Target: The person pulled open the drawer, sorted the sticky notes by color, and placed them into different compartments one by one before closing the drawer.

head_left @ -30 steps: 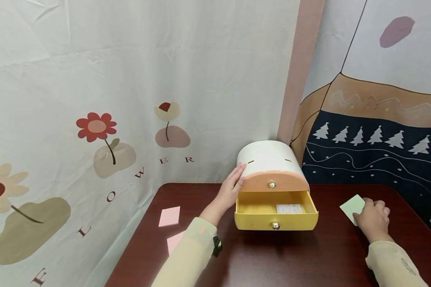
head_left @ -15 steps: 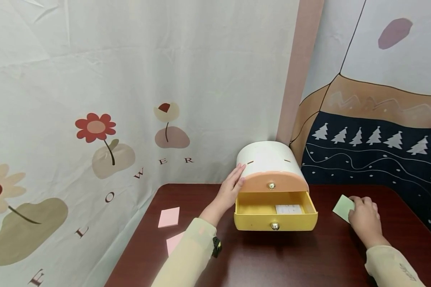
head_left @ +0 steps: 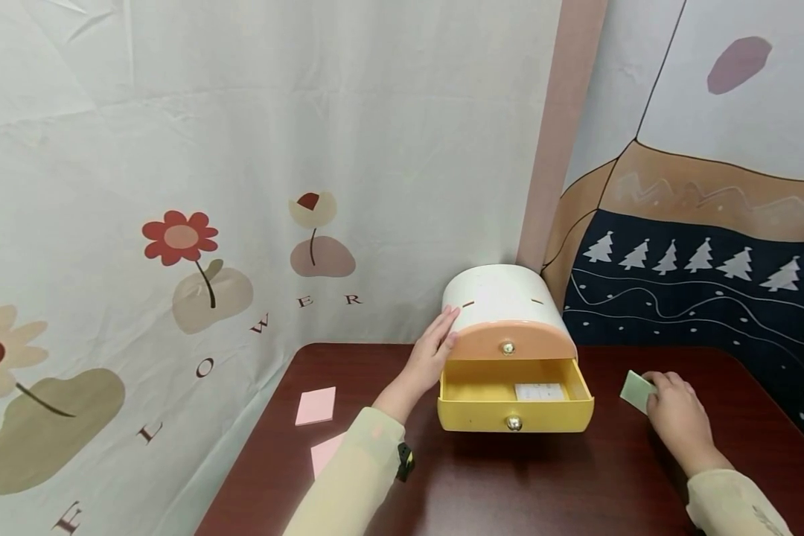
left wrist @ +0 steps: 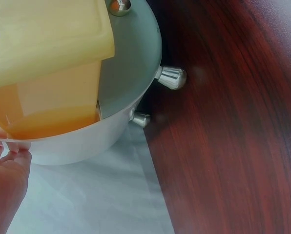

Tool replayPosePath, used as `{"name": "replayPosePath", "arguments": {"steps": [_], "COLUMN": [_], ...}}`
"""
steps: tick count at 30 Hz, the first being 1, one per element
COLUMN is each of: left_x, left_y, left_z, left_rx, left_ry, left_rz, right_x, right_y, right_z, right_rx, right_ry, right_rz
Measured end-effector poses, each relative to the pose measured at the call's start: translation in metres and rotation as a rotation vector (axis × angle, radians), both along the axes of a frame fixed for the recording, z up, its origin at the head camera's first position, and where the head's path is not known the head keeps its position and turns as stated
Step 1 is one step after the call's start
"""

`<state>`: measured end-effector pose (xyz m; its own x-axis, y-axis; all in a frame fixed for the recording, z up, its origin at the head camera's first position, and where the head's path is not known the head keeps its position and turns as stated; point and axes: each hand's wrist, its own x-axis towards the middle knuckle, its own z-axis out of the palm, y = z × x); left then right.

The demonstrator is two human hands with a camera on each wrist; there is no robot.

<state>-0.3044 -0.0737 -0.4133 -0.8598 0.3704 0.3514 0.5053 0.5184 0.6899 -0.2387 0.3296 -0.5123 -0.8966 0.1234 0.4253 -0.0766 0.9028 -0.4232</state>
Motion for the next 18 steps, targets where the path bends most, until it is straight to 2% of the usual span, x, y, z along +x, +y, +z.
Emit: {"name": "replayPosePath", "arguments": {"steps": [6, 18], "left_x": [-0.0002, 0.0008], "left_y": [0.0001, -0.0001], "left_z": [-0.0002, 0.0011], "left_rx": [0.003, 0.004], "left_ry": [0.004, 0.006], "left_rz": [0.002, -0.003], "right_x": [0.0043, 0.0106], "right_y": [-0.0040, -0.0076], "right_z": [-0.0004, -0.0018], "right_rx": [0.036, 0.074], "right_ry": [0.024, 0.018], "right_rz": [0.027, 0.045]}}
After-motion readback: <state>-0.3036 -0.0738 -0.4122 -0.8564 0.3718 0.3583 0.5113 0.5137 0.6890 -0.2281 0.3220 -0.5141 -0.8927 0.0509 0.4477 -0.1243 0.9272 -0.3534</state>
